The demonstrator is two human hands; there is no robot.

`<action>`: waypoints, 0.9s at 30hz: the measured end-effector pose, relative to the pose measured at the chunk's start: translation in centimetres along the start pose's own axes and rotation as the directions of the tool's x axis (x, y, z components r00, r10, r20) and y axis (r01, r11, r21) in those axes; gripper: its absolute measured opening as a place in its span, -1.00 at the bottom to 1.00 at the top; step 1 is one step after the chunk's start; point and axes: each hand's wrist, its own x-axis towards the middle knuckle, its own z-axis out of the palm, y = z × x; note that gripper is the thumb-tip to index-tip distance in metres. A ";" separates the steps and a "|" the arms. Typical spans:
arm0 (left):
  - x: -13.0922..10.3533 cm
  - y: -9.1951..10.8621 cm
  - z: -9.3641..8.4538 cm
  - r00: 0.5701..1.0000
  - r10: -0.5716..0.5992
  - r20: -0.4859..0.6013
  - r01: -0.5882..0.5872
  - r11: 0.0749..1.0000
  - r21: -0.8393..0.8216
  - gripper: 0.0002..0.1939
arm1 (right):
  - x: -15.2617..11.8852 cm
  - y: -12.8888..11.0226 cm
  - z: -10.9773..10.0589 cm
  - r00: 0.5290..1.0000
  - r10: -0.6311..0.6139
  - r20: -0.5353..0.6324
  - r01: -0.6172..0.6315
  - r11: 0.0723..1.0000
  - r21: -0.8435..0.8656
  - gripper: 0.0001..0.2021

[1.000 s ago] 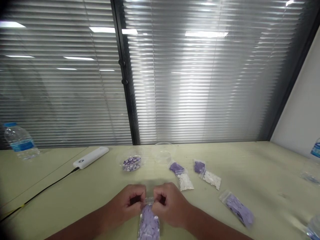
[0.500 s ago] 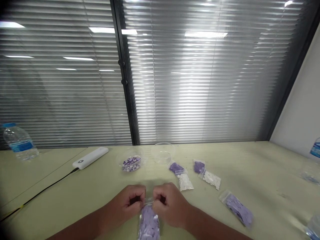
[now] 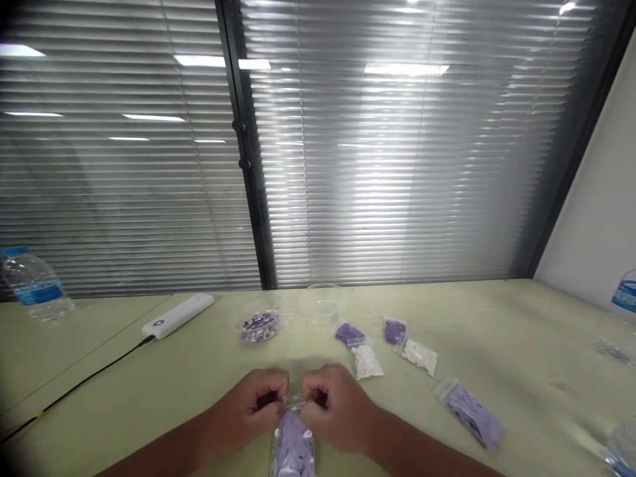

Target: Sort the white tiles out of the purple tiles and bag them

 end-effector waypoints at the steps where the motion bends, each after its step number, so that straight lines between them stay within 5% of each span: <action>1: 0.0 0.1 -0.1 1.000 -0.002 0.002 0.002 1.000 -0.002 -0.90 | 0.0 0.0 -0.1 1.000 -0.006 -0.001 0.006 1.000 0.002 -0.86; 27: -0.1 0.0 -0.2 1.000 -0.014 0.004 0.014 0.998 -0.053 -0.90 | -0.1 0.4 0.1 1.000 0.014 -0.026 -0.013 0.999 0.044 -0.87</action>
